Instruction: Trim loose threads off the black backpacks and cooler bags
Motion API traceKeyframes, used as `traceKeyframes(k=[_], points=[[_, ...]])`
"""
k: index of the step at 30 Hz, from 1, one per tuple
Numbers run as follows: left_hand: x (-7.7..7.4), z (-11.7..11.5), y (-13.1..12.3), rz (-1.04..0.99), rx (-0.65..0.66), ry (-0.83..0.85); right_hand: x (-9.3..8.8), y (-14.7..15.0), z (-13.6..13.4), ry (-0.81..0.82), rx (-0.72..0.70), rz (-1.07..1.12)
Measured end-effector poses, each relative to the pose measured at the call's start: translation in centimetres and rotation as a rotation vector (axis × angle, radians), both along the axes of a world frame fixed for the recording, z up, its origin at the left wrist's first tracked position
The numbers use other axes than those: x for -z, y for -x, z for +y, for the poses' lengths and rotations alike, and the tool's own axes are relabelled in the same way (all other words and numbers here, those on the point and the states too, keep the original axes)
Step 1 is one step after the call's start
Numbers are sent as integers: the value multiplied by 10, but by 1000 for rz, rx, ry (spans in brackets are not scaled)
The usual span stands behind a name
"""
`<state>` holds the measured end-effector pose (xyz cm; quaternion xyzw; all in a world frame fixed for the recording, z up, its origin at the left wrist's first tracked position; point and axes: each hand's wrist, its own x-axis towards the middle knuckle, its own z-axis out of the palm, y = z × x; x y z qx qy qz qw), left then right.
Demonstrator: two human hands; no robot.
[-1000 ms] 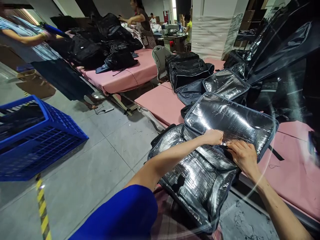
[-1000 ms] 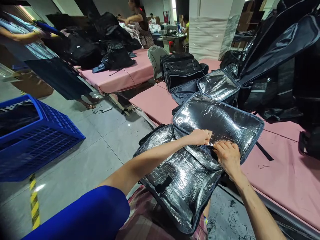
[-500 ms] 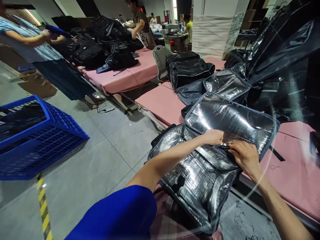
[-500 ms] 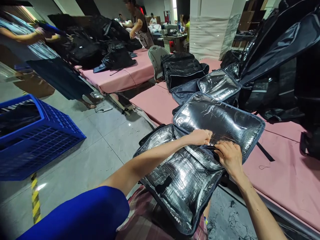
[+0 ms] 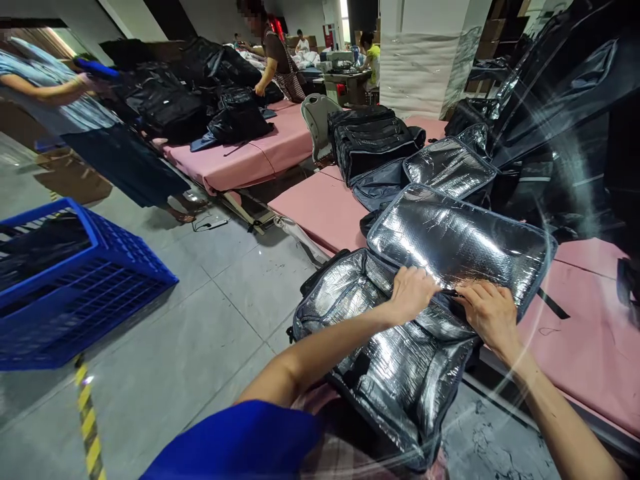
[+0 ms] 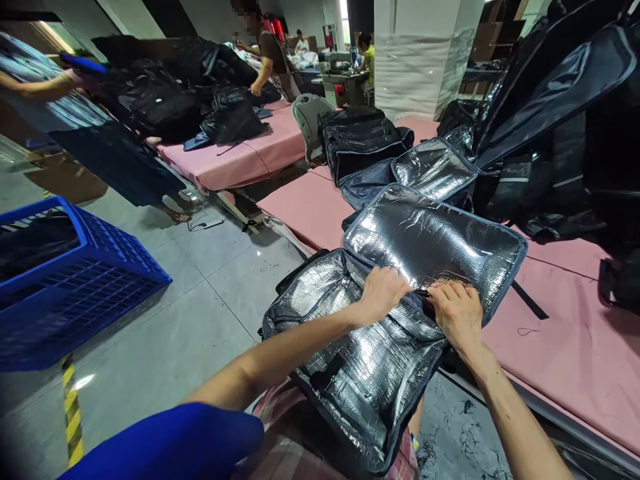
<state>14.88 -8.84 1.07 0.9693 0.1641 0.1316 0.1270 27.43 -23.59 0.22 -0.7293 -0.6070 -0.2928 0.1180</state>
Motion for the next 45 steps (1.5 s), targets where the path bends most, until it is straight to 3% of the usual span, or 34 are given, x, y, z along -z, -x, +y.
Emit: traceKeyframes(k=[6, 16, 23, 26, 28, 31, 32, 34, 36, 37, 41, 45], points=[[19, -28, -3, 10, -131, 15, 0, 0, -1, 0, 6, 11], [20, -11, 7, -47, -77, 184, 1, 1, -6, -23, -34, 36], [25, -11, 4, -103, -68, 261, -4, 9, 9, 39, -70, -9], [19, -8, 7, -97, -58, 289, -2, 6, 9, 15, -48, 14], [9, 4, 16, -37, 42, 384, 1, 1, 2, -44, -6, 89], [-8, 36, 34, 79, 213, 786, 7, -4, -13, -121, 141, 374], [-12, 47, 38, 62, 164, 960, 9, -4, -17, -125, 192, 456], [-15, 65, 43, -54, -101, 1227, 14, 2, -20, -79, 236, 481], [-11, 74, 39, -139, -342, 1337, 18, 11, -16, 1, 196, 339], [-8, 75, 36, -137, -394, 1362, 20, 16, -12, 34, 169, 250], [4, 65, 21, -88, -386, 1439, 18, 30, 4, 54, 113, 26], [8, 56, 26, -217, -367, 1499, 4, 43, -1, 63, 22, -63]])
